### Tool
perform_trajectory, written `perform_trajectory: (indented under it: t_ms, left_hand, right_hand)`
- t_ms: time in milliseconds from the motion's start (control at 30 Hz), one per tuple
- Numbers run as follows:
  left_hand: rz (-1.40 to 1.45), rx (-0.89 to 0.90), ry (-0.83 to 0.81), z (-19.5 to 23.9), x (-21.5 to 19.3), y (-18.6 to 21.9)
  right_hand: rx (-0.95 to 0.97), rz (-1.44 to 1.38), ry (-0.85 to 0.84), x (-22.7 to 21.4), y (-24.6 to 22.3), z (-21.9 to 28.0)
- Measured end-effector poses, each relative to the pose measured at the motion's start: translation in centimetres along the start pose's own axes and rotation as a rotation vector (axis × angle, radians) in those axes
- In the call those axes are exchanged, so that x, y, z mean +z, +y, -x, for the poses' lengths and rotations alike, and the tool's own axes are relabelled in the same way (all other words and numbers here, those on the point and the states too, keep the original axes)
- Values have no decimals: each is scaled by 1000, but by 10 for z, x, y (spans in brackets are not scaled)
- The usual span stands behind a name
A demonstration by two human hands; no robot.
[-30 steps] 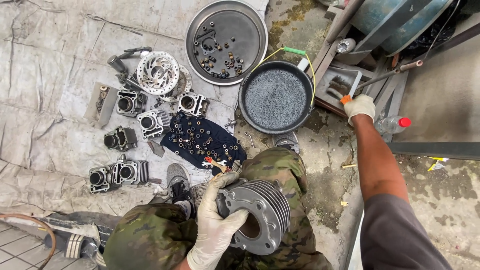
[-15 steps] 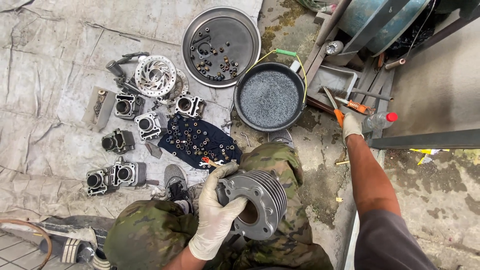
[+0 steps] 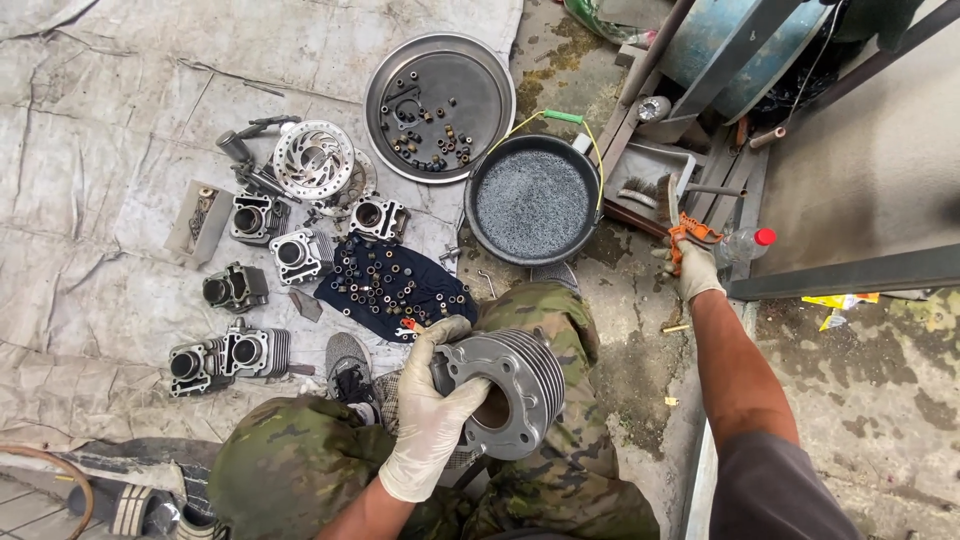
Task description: The person sits on the ground and scrubs a metal engine cylinder head with a wire brush. They rotate the part to clean the exterior fins and the interior bore, then switch to a smaller brush to clean the inside of the cylinder.
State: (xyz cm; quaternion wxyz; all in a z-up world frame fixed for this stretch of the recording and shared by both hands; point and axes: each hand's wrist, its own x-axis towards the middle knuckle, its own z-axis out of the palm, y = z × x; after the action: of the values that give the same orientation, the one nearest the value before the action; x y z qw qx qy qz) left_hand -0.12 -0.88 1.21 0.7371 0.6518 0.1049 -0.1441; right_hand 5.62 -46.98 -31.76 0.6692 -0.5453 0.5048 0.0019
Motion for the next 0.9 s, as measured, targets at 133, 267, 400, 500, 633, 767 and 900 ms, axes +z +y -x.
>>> perform_trajectory:
  t_ms: [133,267,400,500,633,767,900]
  left_hand:
    - [14,22,-2,-2,-1,-1]
    - [35,1,6,-3,-1,0]
    - [13,-2,10,-4,2,2]
    - [23,-12,-4,-5,3,4]
    - [-3,11,-6,-3,2,3]
    - [-38,2,25,-3,4,6]
    - [4,12,-2,1,4,8]
  right_hand:
    - [52,-331,-132,4,1,-5]
    - [169,-517,-173,1,-9,7]
    - [210,-558,-164,-7,-15,4]
    - [225,-607,-191,-14,-10,-1]
    - [120,-345,-197,-16,1,19]
    - [201,176,-28,-15,32,39]
    - [146,345,-165,-49,140,-6]
